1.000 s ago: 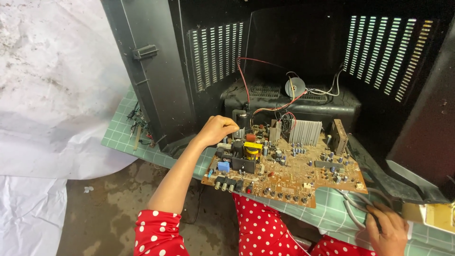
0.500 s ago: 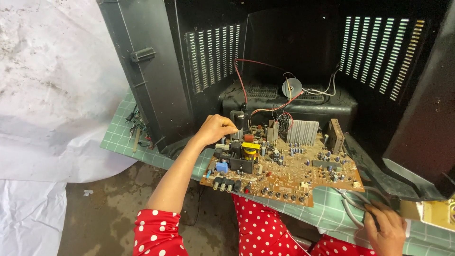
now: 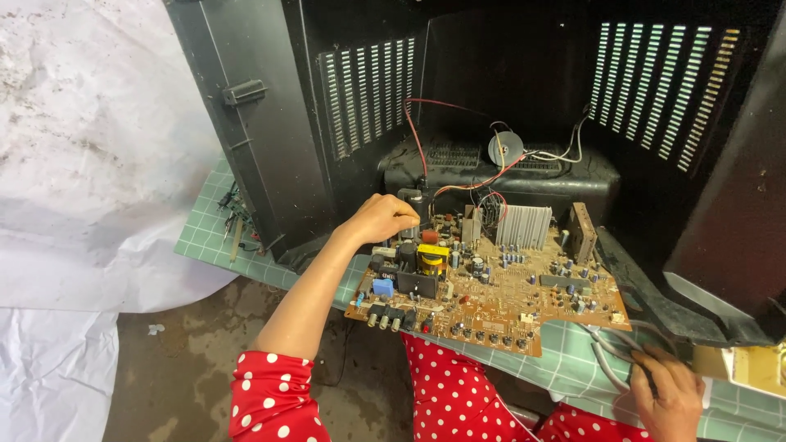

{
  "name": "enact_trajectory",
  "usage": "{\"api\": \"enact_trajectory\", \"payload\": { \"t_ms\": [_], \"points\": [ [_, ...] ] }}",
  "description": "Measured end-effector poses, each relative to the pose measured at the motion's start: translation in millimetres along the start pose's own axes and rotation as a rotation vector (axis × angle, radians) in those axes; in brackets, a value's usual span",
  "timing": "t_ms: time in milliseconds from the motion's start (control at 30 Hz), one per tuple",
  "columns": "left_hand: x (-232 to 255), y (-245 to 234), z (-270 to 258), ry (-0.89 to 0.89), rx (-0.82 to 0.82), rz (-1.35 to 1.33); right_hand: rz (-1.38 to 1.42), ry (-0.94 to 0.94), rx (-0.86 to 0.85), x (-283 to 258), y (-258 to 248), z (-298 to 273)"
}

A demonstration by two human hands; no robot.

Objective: Repairing a CRT television by manipulating the internal circuit board and cutting wires with scissors.

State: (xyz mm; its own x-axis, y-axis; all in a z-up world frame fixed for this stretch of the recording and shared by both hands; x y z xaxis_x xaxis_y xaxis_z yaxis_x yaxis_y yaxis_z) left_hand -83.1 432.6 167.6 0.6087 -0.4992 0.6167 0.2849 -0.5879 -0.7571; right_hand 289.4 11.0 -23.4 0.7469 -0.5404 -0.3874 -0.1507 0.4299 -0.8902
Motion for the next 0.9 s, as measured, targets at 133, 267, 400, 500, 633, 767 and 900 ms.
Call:
{"api": "enact_trajectory", "payload": {
  "t_ms": [133,267,400,500,633,767,900],
  "points": [
    [5,-9,-8,-0.041,0.021,-0.019,-0.007,-0.001,-0.005,-2,-3,1],
    [-4,-17,-25,-0.119,-0.043,-0.042,-0.008,-0.008,-0.001,1,0,0],
    [-2,-15,-33,-0.168,-0.047,-0.108,-0.007,-0.013,-0.005,0,0,1],
    [-7,-16,-36,-0.251,-0.023,0.011,-0.002,-0.024,0.005,-4,-4,1],
    [-17,-17,-41,-0.218,-0.06,0.008,-0.003,-0.012,-0.009,-3,-3,1],
    [-14,-14,-41,-0.216,-0.08,-0.028,0.098,-0.009,0.003,-9,-8,1],
    [-11,-14,-40,-0.211,-0.066,-0.009,0.061,-0.007,-0.019,-6,-4,0]
  ]
}}
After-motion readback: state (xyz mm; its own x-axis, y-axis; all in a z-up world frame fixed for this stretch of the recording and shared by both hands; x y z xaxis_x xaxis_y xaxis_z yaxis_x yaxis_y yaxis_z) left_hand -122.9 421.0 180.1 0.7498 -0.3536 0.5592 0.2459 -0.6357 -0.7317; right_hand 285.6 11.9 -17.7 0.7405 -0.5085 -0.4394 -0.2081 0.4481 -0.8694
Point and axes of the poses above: each hand's wrist, its own z-axis towards the middle knuckle, its own y-axis out of the palm, x = y × z, the point moved 3 cm from there along z, towards the middle knuckle, and after that the axes turned 15 degrees about y, right-handed, at the moved point
